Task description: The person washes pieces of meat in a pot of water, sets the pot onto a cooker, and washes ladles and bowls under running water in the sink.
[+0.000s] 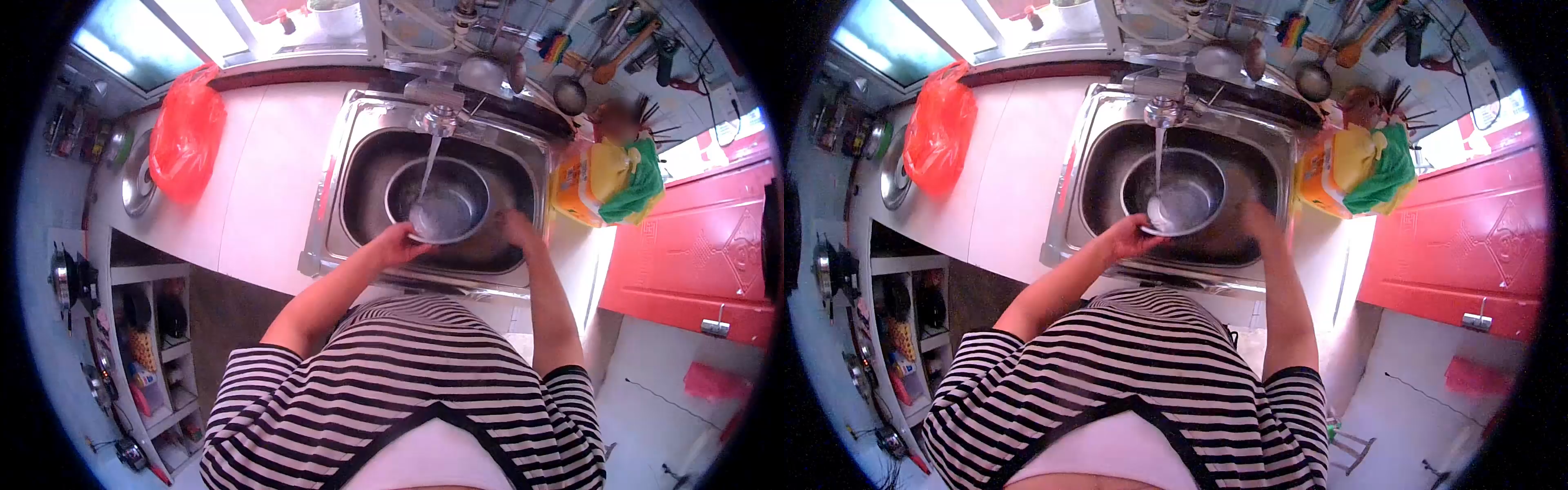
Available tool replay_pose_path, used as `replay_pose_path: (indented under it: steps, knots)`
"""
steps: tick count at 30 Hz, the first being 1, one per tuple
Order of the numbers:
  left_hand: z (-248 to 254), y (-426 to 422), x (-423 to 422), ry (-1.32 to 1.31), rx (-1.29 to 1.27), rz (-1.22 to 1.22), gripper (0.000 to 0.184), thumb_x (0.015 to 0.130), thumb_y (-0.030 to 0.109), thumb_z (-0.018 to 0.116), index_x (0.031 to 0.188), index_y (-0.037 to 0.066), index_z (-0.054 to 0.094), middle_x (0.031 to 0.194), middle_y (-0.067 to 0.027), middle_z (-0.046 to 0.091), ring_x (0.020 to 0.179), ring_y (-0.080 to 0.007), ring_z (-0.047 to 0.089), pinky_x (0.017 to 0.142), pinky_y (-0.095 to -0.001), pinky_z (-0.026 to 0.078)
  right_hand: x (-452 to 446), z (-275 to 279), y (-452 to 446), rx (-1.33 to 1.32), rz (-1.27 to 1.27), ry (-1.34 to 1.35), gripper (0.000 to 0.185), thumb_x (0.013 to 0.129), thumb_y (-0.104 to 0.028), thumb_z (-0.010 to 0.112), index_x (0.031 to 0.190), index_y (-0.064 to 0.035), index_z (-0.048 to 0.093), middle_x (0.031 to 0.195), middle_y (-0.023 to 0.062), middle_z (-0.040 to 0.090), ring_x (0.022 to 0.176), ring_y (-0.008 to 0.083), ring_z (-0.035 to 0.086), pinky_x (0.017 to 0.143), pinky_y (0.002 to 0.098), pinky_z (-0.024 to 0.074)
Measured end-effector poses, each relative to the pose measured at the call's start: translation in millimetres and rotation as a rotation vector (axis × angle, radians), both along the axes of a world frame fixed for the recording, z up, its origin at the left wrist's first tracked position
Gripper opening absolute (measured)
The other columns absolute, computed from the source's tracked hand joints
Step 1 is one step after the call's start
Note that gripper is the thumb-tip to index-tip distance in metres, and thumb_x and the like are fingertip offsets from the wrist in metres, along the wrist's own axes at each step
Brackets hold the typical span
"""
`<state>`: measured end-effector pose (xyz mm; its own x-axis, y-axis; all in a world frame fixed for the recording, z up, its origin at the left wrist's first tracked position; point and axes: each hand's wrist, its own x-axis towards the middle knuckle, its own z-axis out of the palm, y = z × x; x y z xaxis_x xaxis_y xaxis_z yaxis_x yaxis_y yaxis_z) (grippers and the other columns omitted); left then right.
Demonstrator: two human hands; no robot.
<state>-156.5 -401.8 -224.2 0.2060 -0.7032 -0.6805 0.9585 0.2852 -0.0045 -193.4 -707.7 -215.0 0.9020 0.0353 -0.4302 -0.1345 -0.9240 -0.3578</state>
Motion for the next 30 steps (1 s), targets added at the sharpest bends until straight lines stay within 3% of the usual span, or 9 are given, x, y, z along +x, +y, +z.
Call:
replay_pose_path:
  steps: [7, 10, 12, 16, 18, 20, 24, 27, 30]
  knots:
    - [48.5, 51.6, -14.3, -0.059, 0.040, 0.074, 0.044, 0.076, 0.007, 0.040, 0.115, -0.014, 0.033, 0.108, -0.0312, 0.045, 0.097, -0.0403, 0.051, 0.075, -0.0315, 0.053, -7.9, -31.4, 56.3, 0.074, -0.024, 0.019, 0.026, 0.079, -0.021, 0.046, 0.096, -0.0074, 0.060, 0.098, 0.0177, 0.058, 0.095, 0.0331, 0.053, 0.081, 0.0400, 0.0427]
    - [52.0, 53.2, -0.4, -0.188, 0.209, 0.125, 0.042, 0.079, 0.007, 0.039, 0.115, -0.013, 0.034, 0.108, -0.0283, 0.047, 0.095, -0.0388, 0.053, 0.072, -0.0316, 0.054, 14.7, -63.8, 84.1, -0.018, 0.237, 0.095, 0.042, 0.082, -0.034, 0.043, 0.111, -0.0053, 0.050, 0.105, 0.0190, 0.054, 0.097, 0.0337, 0.052, 0.082, 0.0439, 0.0417]
    - [50.2, 49.9, 6.0, -0.218, 0.255, 0.141, 0.040, 0.079, 0.007, 0.039, 0.114, -0.013, 0.034, 0.109, -0.0278, 0.047, 0.096, -0.0385, 0.053, 0.072, -0.0316, 0.054, 8.0, -135.1, 95.6, 0.117, 0.013, -0.133, 0.045, 0.083, -0.033, 0.042, 0.118, -0.0061, 0.043, 0.117, 0.0192, 0.047, 0.106, 0.0355, 0.046, 0.085, 0.0439, 0.0394]
    - [48.8, 44.7, 3.2, -0.272, 0.360, 0.139, 0.037, 0.080, 0.007, 0.039, 0.111, -0.013, 0.036, 0.110, -0.0266, 0.046, 0.097, -0.0364, 0.052, 0.075, -0.0324, 0.053, 4.7, -92.9, 114.8, -0.085, 0.118, -0.033, 0.044, 0.085, -0.030, 0.040, 0.122, -0.0073, 0.038, 0.124, 0.0186, 0.039, 0.110, 0.0363, 0.042, 0.087, 0.0435, 0.0390]
    - [53.8, 40.9, 0.9, -0.208, 0.365, 0.210, 0.037, 0.078, 0.005, 0.039, 0.110, -0.013, 0.037, 0.110, -0.0248, 0.046, 0.096, -0.0342, 0.052, 0.079, -0.0340, 0.051, 18.3, -96.7, 108.6, 0.123, -0.210, 0.051, 0.035, 0.085, -0.026, 0.039, 0.115, -0.0076, 0.046, 0.118, 0.0174, 0.045, 0.104, 0.0358, 0.046, 0.083, 0.0414, 0.0419]
    - [55.9, 40.1, 0.7, -0.204, 0.366, 0.217, 0.036, 0.079, 0.005, 0.036, 0.110, -0.014, 0.036, 0.112, -0.0253, 0.044, 0.101, -0.0349, 0.049, 0.083, -0.0361, 0.049, 48.3, -51.0, 89.1, -0.222, 0.277, 0.009, 0.028, 0.083, -0.023, 0.043, 0.103, -0.0081, 0.055, 0.110, 0.0131, 0.048, 0.100, 0.0304, 0.048, 0.081, 0.0406, 0.0423]
    - [38.8, 44.6, -1.7, -0.239, 0.424, 0.190, 0.036, 0.080, 0.005, 0.034, 0.110, -0.015, 0.035, 0.112, -0.0255, 0.044, 0.103, -0.0349, 0.047, 0.085, -0.0385, 0.047, 119.8, -57.2, 52.8, -0.420, 0.624, -0.592, 0.024, 0.070, -0.018, 0.050, 0.090, -0.0089, 0.060, 0.101, 0.0093, 0.050, 0.094, 0.0277, 0.047, 0.082, 0.0406, 0.0399]
    - [41.4, 43.4, -1.6, -0.222, 0.503, 0.119, 0.037, 0.080, 0.006, 0.035, 0.110, -0.015, 0.034, 0.111, -0.0254, 0.044, 0.099, -0.0350, 0.050, 0.081, -0.0382, 0.050, 143.2, -46.1, 5.3, -0.526, 0.861, -0.627, 0.019, 0.071, -0.016, 0.049, 0.085, -0.0079, 0.059, 0.099, 0.0103, 0.050, 0.093, 0.0287, 0.046, 0.083, 0.0414, 0.0390]
    - [35.3, 45.3, -10.1, -0.222, 0.477, 0.158, 0.036, 0.081, 0.007, 0.035, 0.110, -0.014, 0.034, 0.110, -0.0252, 0.045, 0.096, -0.0356, 0.052, 0.077, -0.0376, 0.052, 88.9, -83.1, -11.0, -0.314, 0.067, -0.429, 0.018, 0.074, -0.012, 0.047, 0.090, -0.0066, 0.055, 0.096, 0.0130, 0.050, 0.088, 0.0319, 0.050, 0.079, 0.0430, 0.0422]
